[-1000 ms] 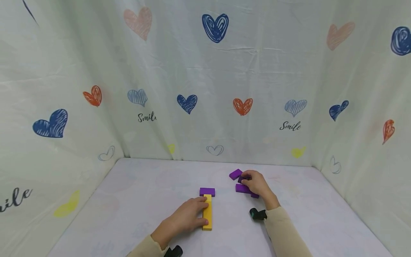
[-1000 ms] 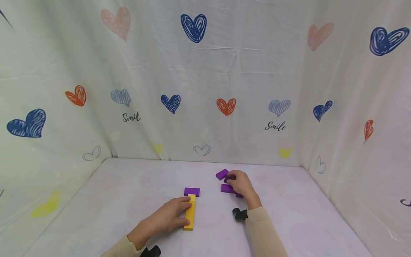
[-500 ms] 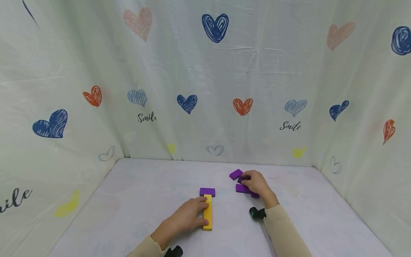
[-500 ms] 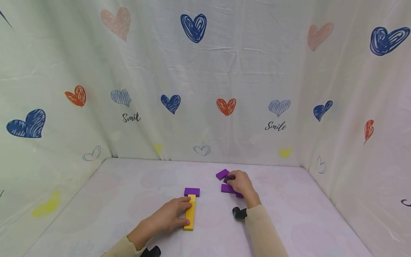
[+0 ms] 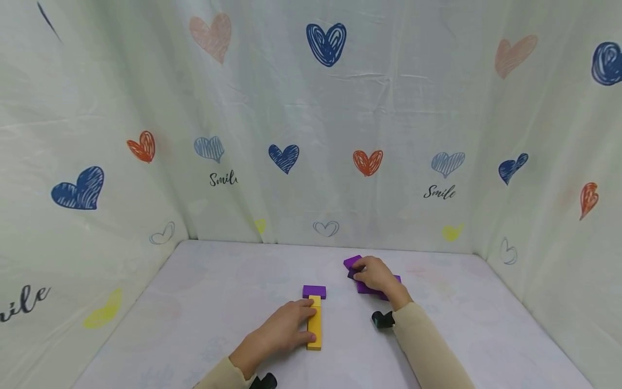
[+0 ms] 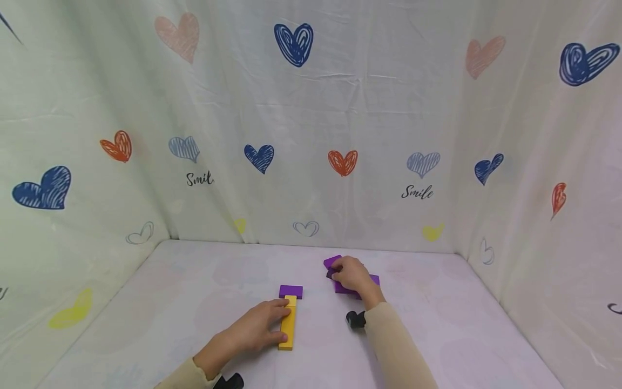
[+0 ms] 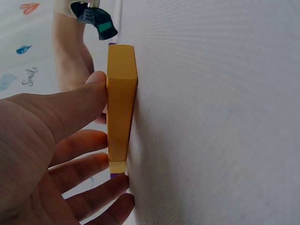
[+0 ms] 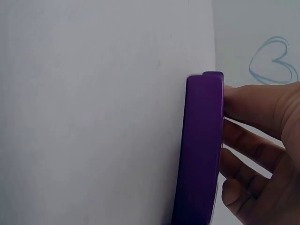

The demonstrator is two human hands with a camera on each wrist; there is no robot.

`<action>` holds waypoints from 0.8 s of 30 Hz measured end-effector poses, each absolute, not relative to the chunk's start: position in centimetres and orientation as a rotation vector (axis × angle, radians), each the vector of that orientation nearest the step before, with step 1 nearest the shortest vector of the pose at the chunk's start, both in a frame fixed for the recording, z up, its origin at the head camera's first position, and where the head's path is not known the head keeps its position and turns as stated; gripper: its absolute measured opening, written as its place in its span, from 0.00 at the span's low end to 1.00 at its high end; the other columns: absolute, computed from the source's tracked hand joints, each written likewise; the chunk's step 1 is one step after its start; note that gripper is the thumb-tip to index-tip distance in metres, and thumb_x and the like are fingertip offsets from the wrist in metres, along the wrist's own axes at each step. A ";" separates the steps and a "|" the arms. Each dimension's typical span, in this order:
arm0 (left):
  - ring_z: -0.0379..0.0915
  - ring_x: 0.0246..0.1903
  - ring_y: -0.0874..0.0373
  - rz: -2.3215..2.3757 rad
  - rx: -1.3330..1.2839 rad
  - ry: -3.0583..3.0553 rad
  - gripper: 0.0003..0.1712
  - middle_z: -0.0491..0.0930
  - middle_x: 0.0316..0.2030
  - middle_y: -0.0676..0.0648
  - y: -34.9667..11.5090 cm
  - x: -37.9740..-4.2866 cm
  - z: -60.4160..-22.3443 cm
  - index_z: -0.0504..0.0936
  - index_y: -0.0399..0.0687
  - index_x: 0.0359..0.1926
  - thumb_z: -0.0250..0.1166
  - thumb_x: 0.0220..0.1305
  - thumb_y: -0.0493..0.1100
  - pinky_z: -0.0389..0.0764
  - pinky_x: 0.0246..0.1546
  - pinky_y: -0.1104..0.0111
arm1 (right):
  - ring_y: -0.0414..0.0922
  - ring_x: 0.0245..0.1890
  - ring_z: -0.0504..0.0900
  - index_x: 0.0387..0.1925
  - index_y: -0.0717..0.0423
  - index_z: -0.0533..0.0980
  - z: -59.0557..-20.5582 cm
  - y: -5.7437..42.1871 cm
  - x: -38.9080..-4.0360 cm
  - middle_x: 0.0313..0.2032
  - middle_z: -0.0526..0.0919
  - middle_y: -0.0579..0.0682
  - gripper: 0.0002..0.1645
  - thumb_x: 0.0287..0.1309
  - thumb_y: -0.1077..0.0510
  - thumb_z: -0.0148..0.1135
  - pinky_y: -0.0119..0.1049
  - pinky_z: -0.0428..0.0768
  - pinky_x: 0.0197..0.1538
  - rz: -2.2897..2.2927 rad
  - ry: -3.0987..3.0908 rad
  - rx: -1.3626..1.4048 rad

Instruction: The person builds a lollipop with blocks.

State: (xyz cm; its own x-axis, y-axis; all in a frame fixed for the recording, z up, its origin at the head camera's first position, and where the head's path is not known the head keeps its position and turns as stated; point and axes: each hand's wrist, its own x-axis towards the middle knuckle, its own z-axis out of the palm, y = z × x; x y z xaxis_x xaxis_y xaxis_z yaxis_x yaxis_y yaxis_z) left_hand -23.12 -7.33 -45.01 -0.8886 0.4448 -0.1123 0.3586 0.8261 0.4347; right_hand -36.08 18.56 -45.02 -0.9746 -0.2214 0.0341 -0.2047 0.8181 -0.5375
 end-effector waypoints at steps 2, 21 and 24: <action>0.63 0.64 0.51 0.601 0.624 2.800 0.33 0.68 0.65 0.51 -7.3 -23.1 -45.0 0.77 0.51 0.60 0.69 0.55 0.58 0.66 0.63 0.55 | 0.47 0.40 0.77 0.46 0.55 0.82 -44.8 18.0 -36.0 0.40 0.81 0.50 0.15 0.55 0.59 0.67 0.49 0.76 0.49 -0.869 2.954 -0.366; 0.63 0.63 0.51 0.611 0.611 2.799 0.34 0.68 0.65 0.51 -7.3 -23.1 -45.0 0.77 0.52 0.60 0.70 0.54 0.58 0.66 0.63 0.54 | 0.43 0.38 0.76 0.45 0.53 0.82 -45.0 15.3 -36.1 0.38 0.81 0.45 0.13 0.58 0.58 0.64 0.46 0.78 0.51 -0.742 2.940 -0.581; 0.64 0.63 0.51 0.609 0.626 2.806 0.33 0.68 0.65 0.50 -7.3 -23.2 -45.1 0.77 0.51 0.60 0.70 0.54 0.58 0.66 0.63 0.55 | 0.42 0.38 0.77 0.45 0.52 0.82 -44.9 14.8 -36.1 0.38 0.82 0.44 0.12 0.61 0.57 0.61 0.44 0.79 0.50 -0.669 2.952 -0.636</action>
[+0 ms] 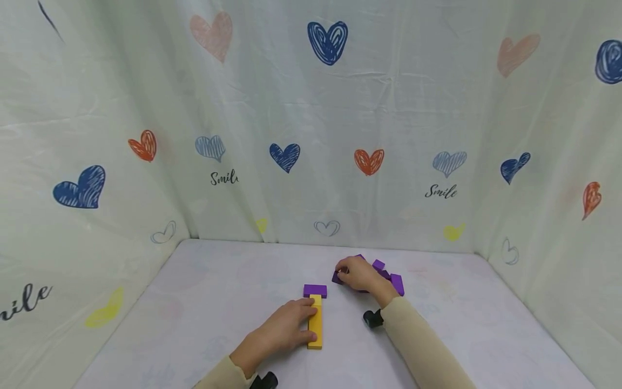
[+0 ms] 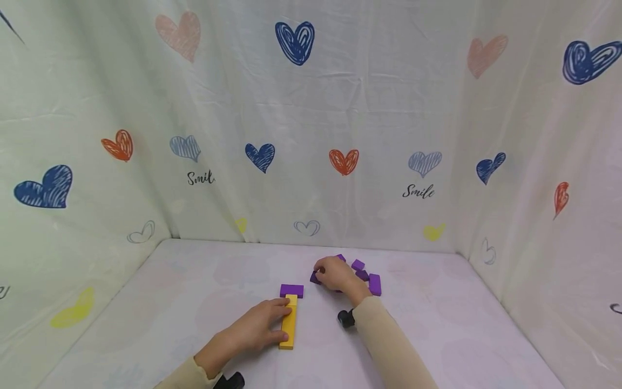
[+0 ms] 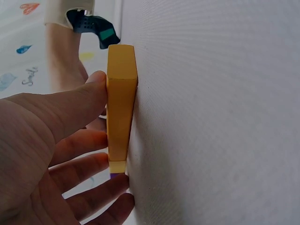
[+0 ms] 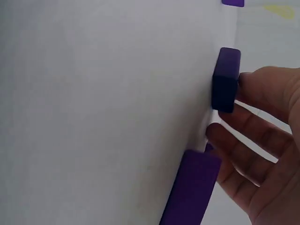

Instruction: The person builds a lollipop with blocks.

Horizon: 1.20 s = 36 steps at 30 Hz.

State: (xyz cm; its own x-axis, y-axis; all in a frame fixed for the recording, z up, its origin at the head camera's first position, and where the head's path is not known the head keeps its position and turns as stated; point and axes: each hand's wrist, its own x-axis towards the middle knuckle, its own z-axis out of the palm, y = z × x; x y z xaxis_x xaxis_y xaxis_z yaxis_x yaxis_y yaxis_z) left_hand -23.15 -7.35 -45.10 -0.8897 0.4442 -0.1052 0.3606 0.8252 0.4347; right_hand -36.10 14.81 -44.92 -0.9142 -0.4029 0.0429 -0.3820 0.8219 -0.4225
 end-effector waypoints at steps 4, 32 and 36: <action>0.64 0.63 0.51 0.616 0.629 2.808 0.33 0.68 0.64 0.50 -7.5 -23.2 -45.1 0.77 0.51 0.60 0.70 0.54 0.58 0.66 0.63 0.55 | 0.41 0.38 0.77 0.46 0.50 0.81 -44.7 14.7 -36.1 0.38 0.82 0.43 0.13 0.61 0.53 0.62 0.42 0.80 0.49 -0.682 2.903 -0.650; 0.64 0.63 0.50 0.627 0.629 2.791 0.33 0.69 0.64 0.49 -7.4 -23.2 -45.1 0.78 0.51 0.59 0.70 0.54 0.58 0.67 0.63 0.55 | 0.41 0.37 0.76 0.47 0.51 0.82 -44.7 13.4 -36.4 0.36 0.81 0.43 0.15 0.57 0.56 0.66 0.40 0.79 0.46 -0.836 2.782 -0.694; 0.65 0.63 0.51 0.621 0.638 2.798 0.33 0.69 0.64 0.49 -7.3 -23.3 -45.1 0.78 0.50 0.59 0.70 0.54 0.58 0.67 0.63 0.55 | 0.41 0.37 0.76 0.47 0.52 0.81 -44.7 13.4 -36.2 0.37 0.81 0.44 0.15 0.56 0.56 0.66 0.41 0.79 0.45 -0.851 2.779 -0.694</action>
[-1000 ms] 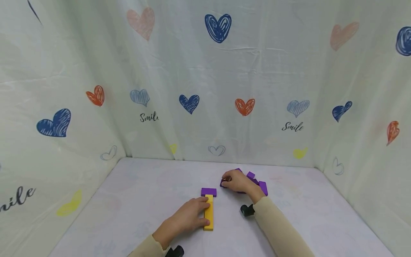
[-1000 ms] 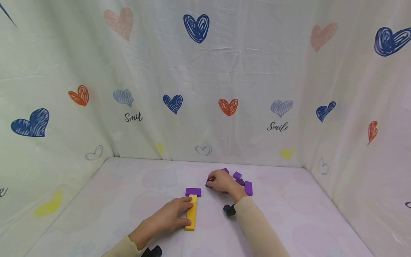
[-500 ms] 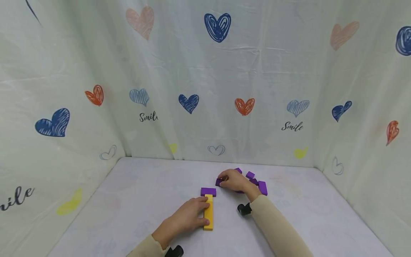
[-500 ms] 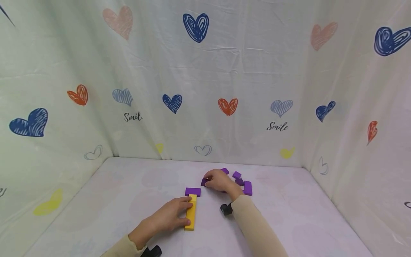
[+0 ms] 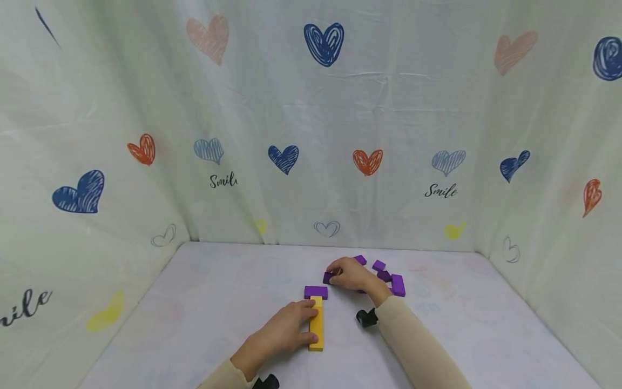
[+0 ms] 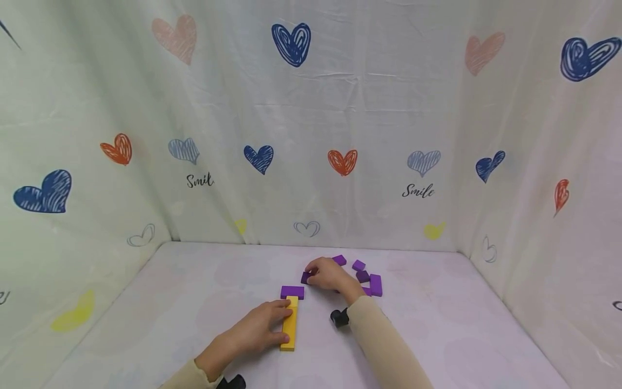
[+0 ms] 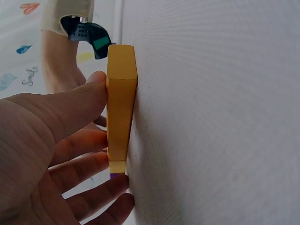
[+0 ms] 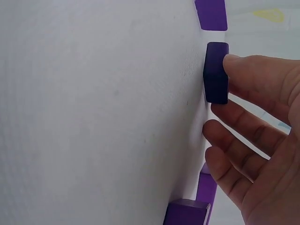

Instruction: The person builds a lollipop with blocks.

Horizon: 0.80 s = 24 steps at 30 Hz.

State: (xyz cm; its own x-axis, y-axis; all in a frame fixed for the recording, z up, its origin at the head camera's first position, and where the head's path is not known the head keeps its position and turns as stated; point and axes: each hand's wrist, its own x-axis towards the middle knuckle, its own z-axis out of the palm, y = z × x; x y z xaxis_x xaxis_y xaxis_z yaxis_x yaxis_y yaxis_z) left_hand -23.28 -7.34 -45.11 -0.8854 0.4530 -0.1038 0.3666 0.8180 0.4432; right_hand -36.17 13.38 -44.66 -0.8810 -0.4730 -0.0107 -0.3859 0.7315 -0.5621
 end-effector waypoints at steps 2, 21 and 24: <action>0.65 0.63 0.50 0.622 0.637 2.795 0.33 0.69 0.64 0.49 -7.3 -23.2 -45.1 0.78 0.50 0.59 0.70 0.54 0.58 0.67 0.63 0.55 | 0.42 0.36 0.76 0.48 0.52 0.81 -44.7 13.4 -36.0 0.37 0.80 0.44 0.16 0.57 0.55 0.66 0.41 0.79 0.44 -0.857 2.778 -0.672; 0.65 0.62 0.50 0.636 0.679 2.788 0.33 0.69 0.64 0.48 -7.6 -23.0 -44.7 0.77 0.48 0.59 0.69 0.55 0.57 0.67 0.63 0.55 | 0.42 0.36 0.76 0.45 0.50 0.82 -44.7 12.3 -36.4 0.36 0.80 0.42 0.12 0.60 0.57 0.63 0.39 0.79 0.44 -0.864 2.761 -0.717; 0.65 0.62 0.50 0.632 0.668 2.787 0.33 0.69 0.64 0.48 -7.6 -23.1 -44.8 0.77 0.49 0.59 0.70 0.55 0.57 0.67 0.62 0.55 | 0.41 0.36 0.76 0.45 0.50 0.82 -44.8 11.9 -36.4 0.36 0.81 0.42 0.12 0.60 0.57 0.63 0.39 0.79 0.45 -0.875 2.746 -0.714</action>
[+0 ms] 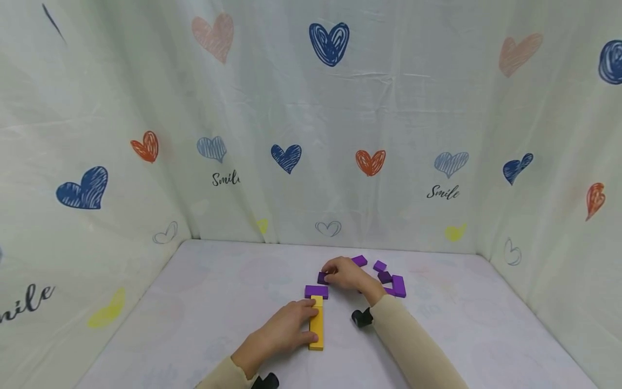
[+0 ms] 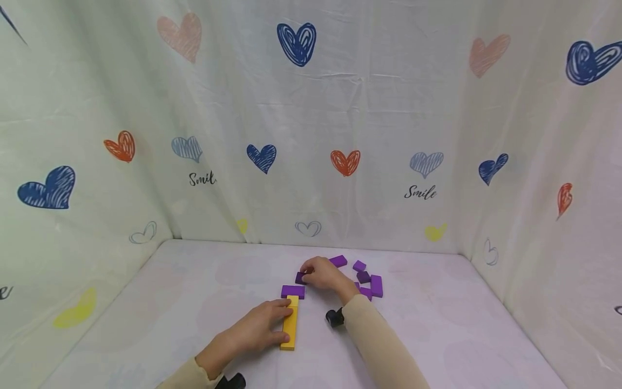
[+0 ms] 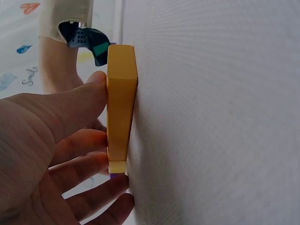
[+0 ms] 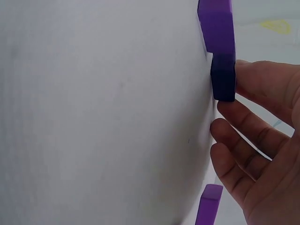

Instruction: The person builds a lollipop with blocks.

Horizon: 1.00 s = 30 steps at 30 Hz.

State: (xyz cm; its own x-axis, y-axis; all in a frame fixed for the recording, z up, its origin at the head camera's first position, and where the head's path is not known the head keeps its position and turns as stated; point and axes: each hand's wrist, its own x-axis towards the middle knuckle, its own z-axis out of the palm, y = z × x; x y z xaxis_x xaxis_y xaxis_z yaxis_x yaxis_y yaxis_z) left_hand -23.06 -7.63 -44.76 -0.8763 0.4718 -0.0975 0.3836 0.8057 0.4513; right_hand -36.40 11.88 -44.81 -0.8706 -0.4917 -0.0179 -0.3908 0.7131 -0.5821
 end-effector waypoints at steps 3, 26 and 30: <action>0.65 0.62 0.50 0.620 0.661 2.792 0.33 0.69 0.64 0.48 -7.6 -23.1 -44.9 0.78 0.49 0.59 0.70 0.55 0.57 0.67 0.62 0.55 | 0.41 0.37 0.76 0.46 0.50 0.82 -44.9 11.5 -36.4 0.36 0.81 0.42 0.12 0.60 0.57 0.63 0.40 0.80 0.46 -0.880 2.738 -0.713; 0.66 0.62 0.50 0.596 0.755 2.822 0.32 0.70 0.63 0.46 -7.8 -23.1 -44.8 0.78 0.46 0.59 0.69 0.56 0.57 0.68 0.62 0.56 | 0.40 0.38 0.77 0.46 0.51 0.82 -44.8 9.3 -36.1 0.41 0.83 0.45 0.12 0.60 0.58 0.63 0.38 0.80 0.47 -0.835 2.703 -0.819; 0.66 0.62 0.50 0.598 0.761 2.824 0.32 0.70 0.63 0.46 -7.8 -23.0 -44.8 0.77 0.46 0.59 0.69 0.56 0.56 0.68 0.62 0.56 | 0.40 0.39 0.77 0.46 0.50 0.82 -44.8 9.2 -36.0 0.41 0.83 0.44 0.12 0.61 0.57 0.63 0.38 0.80 0.48 -0.840 2.702 -0.800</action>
State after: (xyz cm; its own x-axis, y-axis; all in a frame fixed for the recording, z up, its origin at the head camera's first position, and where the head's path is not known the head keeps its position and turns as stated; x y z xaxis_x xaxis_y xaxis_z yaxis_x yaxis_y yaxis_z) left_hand -22.98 -7.83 -44.80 -0.8586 0.5106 -0.0456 0.4483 0.7911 0.4161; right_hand -35.95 9.22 -44.78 -0.8331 -0.5524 -0.0298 -0.4382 0.6918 -0.5739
